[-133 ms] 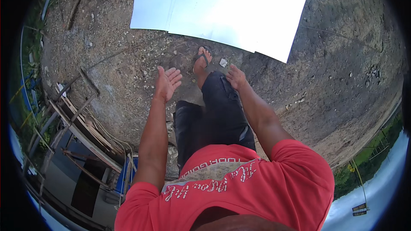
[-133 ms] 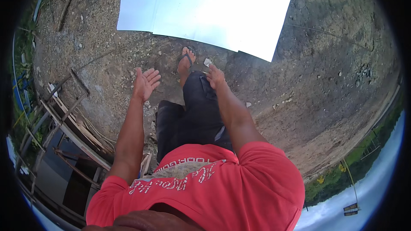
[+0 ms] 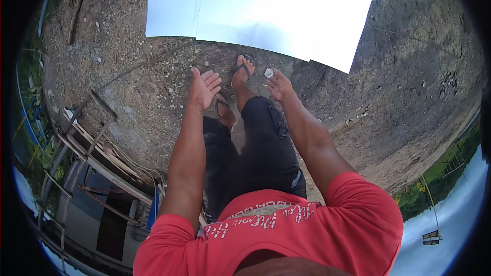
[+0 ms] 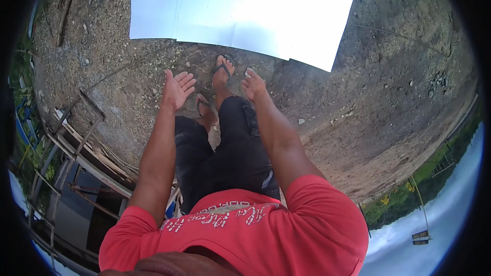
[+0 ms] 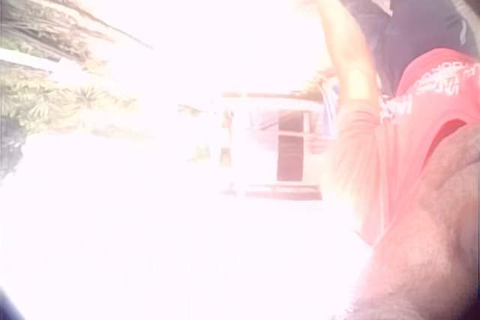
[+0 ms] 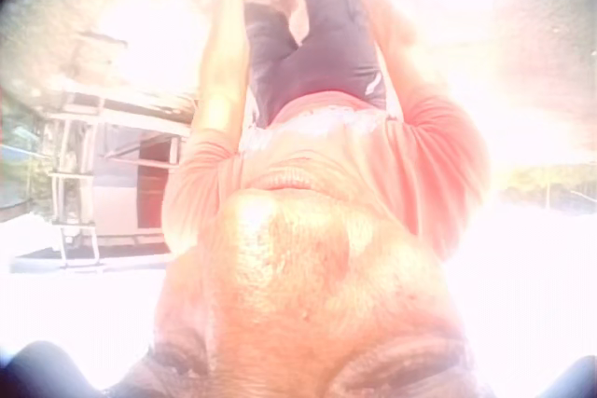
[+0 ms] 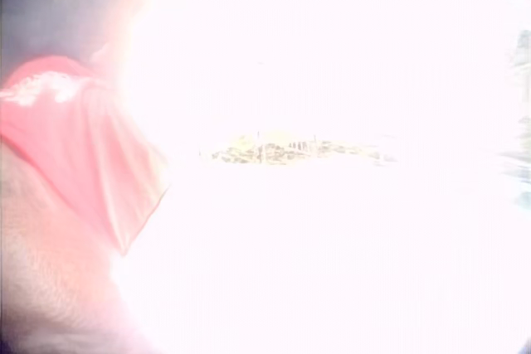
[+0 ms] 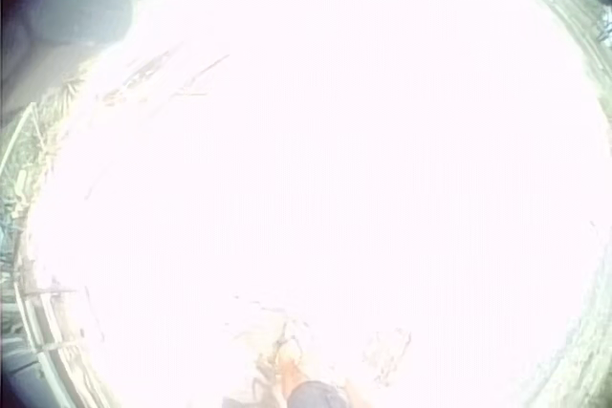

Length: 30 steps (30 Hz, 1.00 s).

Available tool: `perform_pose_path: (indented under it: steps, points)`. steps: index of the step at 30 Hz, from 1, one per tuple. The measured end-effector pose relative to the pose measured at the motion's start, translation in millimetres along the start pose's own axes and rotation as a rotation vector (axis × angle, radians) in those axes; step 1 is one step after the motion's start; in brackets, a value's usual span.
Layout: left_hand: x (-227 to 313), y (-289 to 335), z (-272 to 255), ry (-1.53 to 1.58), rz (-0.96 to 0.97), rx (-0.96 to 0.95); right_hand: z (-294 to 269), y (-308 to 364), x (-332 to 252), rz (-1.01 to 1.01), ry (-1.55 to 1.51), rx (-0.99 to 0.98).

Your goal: The person rolls and bends a large sheet of silver metal flashing by hand to create a curved profile, secures the shape with wire, and then moves several large wooden boards around a construction site.

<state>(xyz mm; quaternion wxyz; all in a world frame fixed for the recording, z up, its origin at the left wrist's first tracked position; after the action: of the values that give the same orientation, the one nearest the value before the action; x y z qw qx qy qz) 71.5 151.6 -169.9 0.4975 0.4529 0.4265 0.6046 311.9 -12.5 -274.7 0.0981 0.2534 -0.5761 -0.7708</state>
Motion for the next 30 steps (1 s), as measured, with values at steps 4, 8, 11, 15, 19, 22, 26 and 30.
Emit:
perform_pose_path:
  steps: [4,8,11,15,19,22,26,30]
  points:
    - [-15.3,-96.0,-15.8,0.077,-0.110,0.095,-12.0,-52.3,38.1,0.086,-0.198,0.237]
    - [-20.7,-204.0,-28.1,0.228,-0.222,0.131,9.9,-117.8,47.5,0.051,-0.369,0.313]
    - [-12.9,-274.7,-38.8,0.211,-0.252,0.235,28.4,-163.5,48.9,0.019,-0.577,0.435]
    - [-5.0,-323.3,-31.4,0.185,-0.292,0.219,33.3,-204.2,31.6,-0.096,-0.636,0.397]
    - [5.7,-332.1,-41.7,0.207,-0.262,0.233,39.0,-204.8,36.8,-0.093,-0.526,0.409]
    - [11.9,-337.6,-48.2,0.156,-0.227,0.226,30.6,-211.2,40.1,-0.064,-0.484,0.519]
    - [6.7,-336.2,-46.1,0.174,-0.214,0.190,13.9,-214.2,41.9,-0.132,-0.455,0.555]
    - [11.2,-307.9,-77.5,-0.037,-0.163,0.224,35.8,-190.7,44.4,-0.181,-0.437,0.605]
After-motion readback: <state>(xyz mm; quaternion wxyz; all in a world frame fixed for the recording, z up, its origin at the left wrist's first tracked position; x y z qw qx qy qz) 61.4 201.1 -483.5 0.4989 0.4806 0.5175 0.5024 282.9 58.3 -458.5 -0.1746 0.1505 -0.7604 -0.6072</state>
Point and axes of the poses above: each hand's wrist, its own y-axis away from the middle knuckle, its own z-axis out of the palm, x = y × z, the point moved 7 cm from there along -y, towards the middle knuckle, and after that the axes turned 8 degrees about -z, right-handed, at the moved point
